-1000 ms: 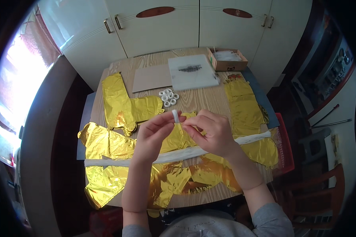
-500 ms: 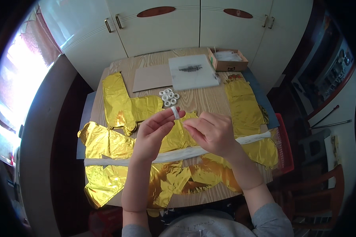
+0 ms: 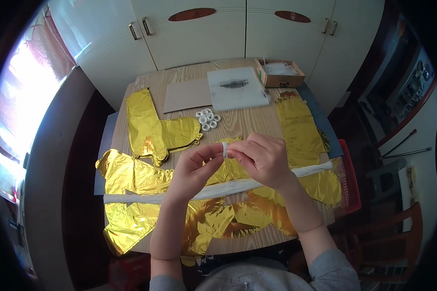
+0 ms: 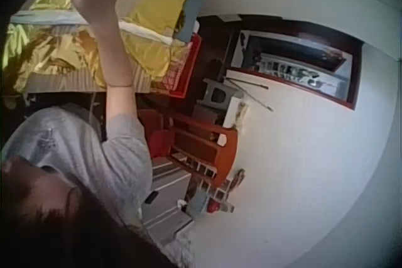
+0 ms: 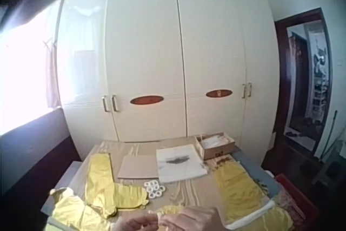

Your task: Attach small plastic circular clips or connectors to gold foil sheets on a workbench.

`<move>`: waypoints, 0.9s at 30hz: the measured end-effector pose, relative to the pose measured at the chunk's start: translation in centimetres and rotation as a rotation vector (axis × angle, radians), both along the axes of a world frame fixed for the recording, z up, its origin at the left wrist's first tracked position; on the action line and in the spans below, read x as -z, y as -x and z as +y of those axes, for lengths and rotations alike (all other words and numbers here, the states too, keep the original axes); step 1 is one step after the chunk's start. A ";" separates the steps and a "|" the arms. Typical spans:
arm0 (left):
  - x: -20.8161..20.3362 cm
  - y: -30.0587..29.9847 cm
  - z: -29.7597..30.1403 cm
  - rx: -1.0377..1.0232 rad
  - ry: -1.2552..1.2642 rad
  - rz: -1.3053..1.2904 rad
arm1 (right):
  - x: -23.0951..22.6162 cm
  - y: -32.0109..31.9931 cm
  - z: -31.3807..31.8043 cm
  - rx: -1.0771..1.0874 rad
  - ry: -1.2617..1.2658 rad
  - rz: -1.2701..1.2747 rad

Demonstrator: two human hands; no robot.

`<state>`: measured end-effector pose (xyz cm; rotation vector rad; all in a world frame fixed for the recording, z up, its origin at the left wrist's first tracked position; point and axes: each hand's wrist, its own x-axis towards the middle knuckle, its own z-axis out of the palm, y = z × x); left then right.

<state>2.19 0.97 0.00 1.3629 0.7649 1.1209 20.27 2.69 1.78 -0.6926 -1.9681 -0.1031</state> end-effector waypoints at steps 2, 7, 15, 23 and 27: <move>-0.4 -0.1 0.0 0.023 -0.016 0.017 | 0.4 0.0 0.2 -0.021 0.050 0.042; -0.7 -0.2 -0.1 0.055 0.066 -0.090 | 0.9 0.1 0.3 -0.125 0.264 0.185; -0.5 -0.4 -0.2 0.034 0.136 -0.169 | 1.0 0.0 1.1 -0.196 0.465 0.255; 0.5 0.2 0.7 0.038 0.167 -0.501 | 3.0 2.1 0.5 0.001 0.147 0.093; -0.1 0.0 0.6 -0.144 0.042 -0.291 | 1.7 2.1 -0.5 0.073 -0.027 -0.019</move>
